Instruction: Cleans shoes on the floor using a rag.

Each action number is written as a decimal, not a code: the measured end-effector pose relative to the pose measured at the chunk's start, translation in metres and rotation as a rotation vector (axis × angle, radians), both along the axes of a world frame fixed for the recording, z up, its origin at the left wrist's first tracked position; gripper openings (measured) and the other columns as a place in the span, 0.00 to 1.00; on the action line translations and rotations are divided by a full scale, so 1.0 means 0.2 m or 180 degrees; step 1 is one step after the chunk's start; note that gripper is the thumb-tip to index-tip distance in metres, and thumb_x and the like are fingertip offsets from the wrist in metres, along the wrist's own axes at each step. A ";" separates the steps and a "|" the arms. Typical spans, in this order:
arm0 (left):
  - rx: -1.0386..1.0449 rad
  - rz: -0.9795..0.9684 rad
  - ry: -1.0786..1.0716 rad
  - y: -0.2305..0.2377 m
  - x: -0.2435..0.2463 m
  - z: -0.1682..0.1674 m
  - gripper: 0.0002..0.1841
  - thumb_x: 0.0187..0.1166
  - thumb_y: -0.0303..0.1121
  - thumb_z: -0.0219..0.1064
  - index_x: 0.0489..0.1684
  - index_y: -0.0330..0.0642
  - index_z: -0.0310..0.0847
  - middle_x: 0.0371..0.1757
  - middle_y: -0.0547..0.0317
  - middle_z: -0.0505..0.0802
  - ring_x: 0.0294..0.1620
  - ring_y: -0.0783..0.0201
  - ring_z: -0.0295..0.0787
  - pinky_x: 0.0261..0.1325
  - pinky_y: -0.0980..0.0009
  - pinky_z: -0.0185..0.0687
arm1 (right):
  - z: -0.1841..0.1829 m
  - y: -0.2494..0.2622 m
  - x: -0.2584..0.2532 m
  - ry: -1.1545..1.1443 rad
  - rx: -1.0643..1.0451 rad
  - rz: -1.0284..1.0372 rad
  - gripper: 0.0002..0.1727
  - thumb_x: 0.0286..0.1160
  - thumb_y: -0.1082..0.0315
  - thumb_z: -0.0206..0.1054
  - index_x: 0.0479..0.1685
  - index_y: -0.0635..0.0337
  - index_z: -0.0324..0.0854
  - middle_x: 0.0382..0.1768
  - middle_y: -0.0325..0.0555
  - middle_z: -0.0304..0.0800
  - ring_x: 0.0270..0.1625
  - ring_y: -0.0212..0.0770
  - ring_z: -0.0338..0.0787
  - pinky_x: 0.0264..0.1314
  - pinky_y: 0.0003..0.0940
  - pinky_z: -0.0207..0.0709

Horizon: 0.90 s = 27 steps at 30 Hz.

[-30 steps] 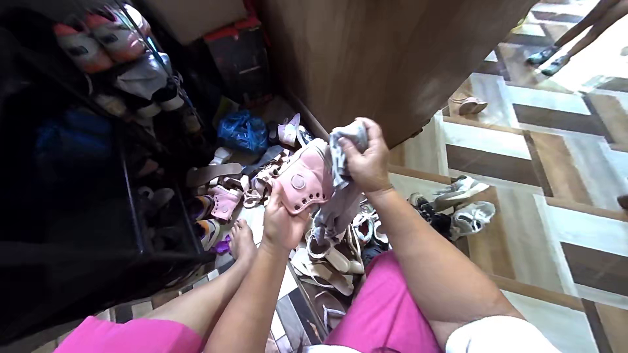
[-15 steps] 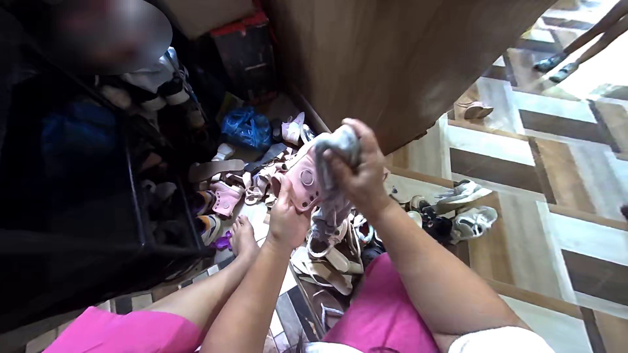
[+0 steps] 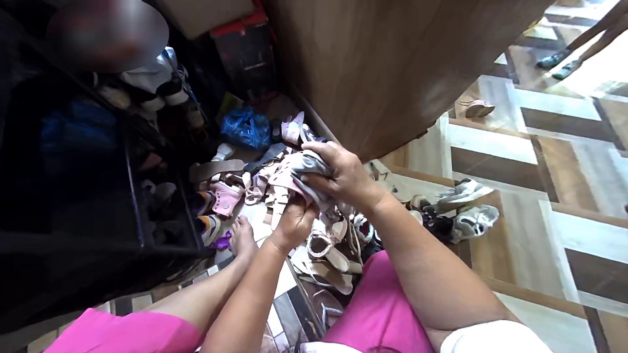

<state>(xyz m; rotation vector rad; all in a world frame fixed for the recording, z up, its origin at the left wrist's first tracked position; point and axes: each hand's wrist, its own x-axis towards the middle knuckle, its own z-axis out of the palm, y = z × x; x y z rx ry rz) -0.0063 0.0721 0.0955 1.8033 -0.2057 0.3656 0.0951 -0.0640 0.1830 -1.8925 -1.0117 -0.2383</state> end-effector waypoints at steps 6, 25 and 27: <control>-0.0046 -0.0144 -0.0120 0.02 0.00 0.04 0.23 0.89 0.39 0.55 0.71 0.28 0.75 0.66 0.50 0.87 0.70 0.75 0.79 0.77 0.71 0.73 | -0.01 -0.17 0.24 0.0714 0.0100 -0.1573 0.32 0.76 0.60 0.73 0.75 0.69 0.74 0.63 0.65 0.87 0.66 0.55 0.88 0.72 0.54 0.78; -0.3268 -0.0032 0.0649 0.06 -0.04 0.27 0.25 0.93 0.41 0.31 0.64 0.50 0.79 0.56 0.60 0.93 0.60 0.66 0.89 0.66 0.62 0.85 | -0.07 -0.06 0.16 0.0075 0.1012 -0.0800 0.33 0.79 0.60 0.71 0.75 0.77 0.69 0.62 0.58 0.86 0.63 0.35 0.87 0.71 0.30 0.79; -0.3470 0.0090 0.0684 0.08 -0.03 0.29 0.25 0.94 0.43 0.30 0.63 0.49 0.78 0.55 0.59 0.92 0.58 0.63 0.90 0.64 0.61 0.87 | -0.08 -0.08 0.18 -0.0101 0.0628 -0.1155 0.32 0.77 0.58 0.73 0.73 0.74 0.74 0.61 0.63 0.87 0.63 0.46 0.88 0.71 0.40 0.79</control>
